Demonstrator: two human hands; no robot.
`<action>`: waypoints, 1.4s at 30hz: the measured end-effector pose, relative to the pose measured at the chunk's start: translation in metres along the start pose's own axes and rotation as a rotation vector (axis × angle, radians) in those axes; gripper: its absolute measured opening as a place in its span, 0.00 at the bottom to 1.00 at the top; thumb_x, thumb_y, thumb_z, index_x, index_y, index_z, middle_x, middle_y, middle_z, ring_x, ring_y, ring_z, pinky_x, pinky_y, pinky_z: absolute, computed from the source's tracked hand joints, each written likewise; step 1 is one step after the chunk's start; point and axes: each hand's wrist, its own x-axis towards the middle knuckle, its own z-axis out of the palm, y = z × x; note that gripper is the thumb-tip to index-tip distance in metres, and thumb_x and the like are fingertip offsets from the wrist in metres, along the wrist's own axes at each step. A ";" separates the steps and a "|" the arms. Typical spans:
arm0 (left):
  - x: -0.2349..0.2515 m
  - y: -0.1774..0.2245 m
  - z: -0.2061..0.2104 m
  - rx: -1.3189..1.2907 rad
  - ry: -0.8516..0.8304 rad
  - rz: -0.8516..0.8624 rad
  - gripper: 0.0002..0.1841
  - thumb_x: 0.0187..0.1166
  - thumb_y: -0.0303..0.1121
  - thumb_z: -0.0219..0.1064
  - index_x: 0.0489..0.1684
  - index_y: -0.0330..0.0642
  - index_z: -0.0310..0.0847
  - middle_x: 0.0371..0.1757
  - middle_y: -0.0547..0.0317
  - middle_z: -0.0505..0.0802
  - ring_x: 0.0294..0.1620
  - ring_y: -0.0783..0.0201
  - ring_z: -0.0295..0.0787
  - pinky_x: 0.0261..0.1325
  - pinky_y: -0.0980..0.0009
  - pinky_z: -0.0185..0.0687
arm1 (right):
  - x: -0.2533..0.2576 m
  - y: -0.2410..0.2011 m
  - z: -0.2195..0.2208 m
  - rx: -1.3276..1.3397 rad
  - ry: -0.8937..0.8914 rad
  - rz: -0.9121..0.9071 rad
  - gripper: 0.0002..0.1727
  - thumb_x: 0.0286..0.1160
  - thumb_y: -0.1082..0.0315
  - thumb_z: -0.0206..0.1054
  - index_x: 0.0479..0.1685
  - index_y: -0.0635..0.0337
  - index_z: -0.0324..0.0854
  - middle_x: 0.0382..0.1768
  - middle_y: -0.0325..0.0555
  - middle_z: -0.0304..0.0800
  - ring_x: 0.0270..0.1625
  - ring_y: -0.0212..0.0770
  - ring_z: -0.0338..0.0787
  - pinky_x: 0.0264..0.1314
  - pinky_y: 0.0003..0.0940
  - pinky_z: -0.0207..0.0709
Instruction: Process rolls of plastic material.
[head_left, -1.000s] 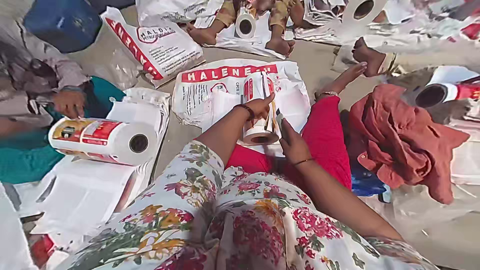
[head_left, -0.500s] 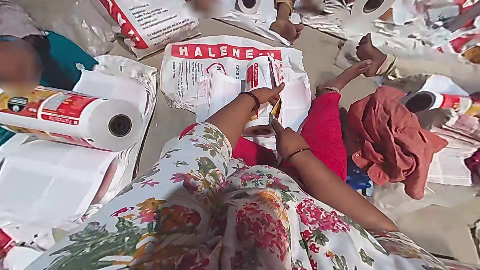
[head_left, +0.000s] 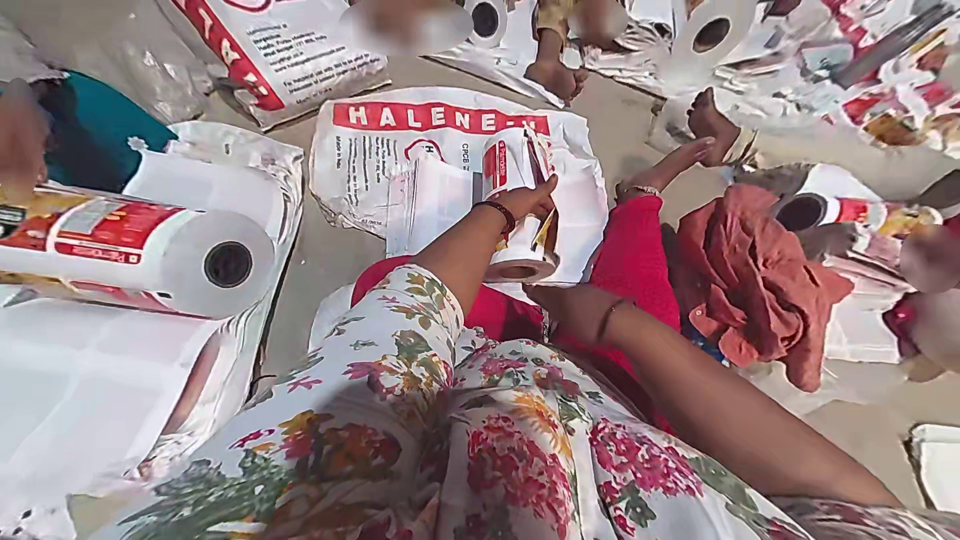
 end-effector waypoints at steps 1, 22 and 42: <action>-0.002 0.002 0.001 -0.005 0.002 0.007 0.45 0.93 0.62 0.27 0.70 0.33 0.82 0.74 0.43 0.88 0.81 0.50 0.79 0.87 0.45 0.63 | -0.007 0.003 0.002 0.015 0.018 0.002 0.29 0.90 0.63 0.56 0.90 0.41 0.62 0.54 0.64 0.90 0.57 0.67 0.90 0.59 0.70 0.79; 0.005 -0.009 0.009 0.142 0.090 0.016 0.41 0.94 0.60 0.27 0.70 0.46 0.87 0.73 0.51 0.90 0.81 0.50 0.80 0.85 0.40 0.64 | 0.033 0.007 -0.007 -0.039 0.148 0.067 0.11 0.78 0.73 0.63 0.54 0.59 0.85 0.49 0.62 0.91 0.53 0.65 0.91 0.51 0.67 0.83; -0.006 -0.016 0.012 0.308 0.100 0.214 0.32 0.95 0.55 0.34 0.97 0.58 0.51 0.83 0.46 0.80 0.86 0.43 0.71 0.87 0.35 0.56 | 0.136 0.059 -0.040 0.349 0.541 0.398 0.48 0.64 0.47 0.76 0.89 0.50 0.63 0.80 0.73 0.66 0.58 0.69 0.88 0.54 0.66 0.84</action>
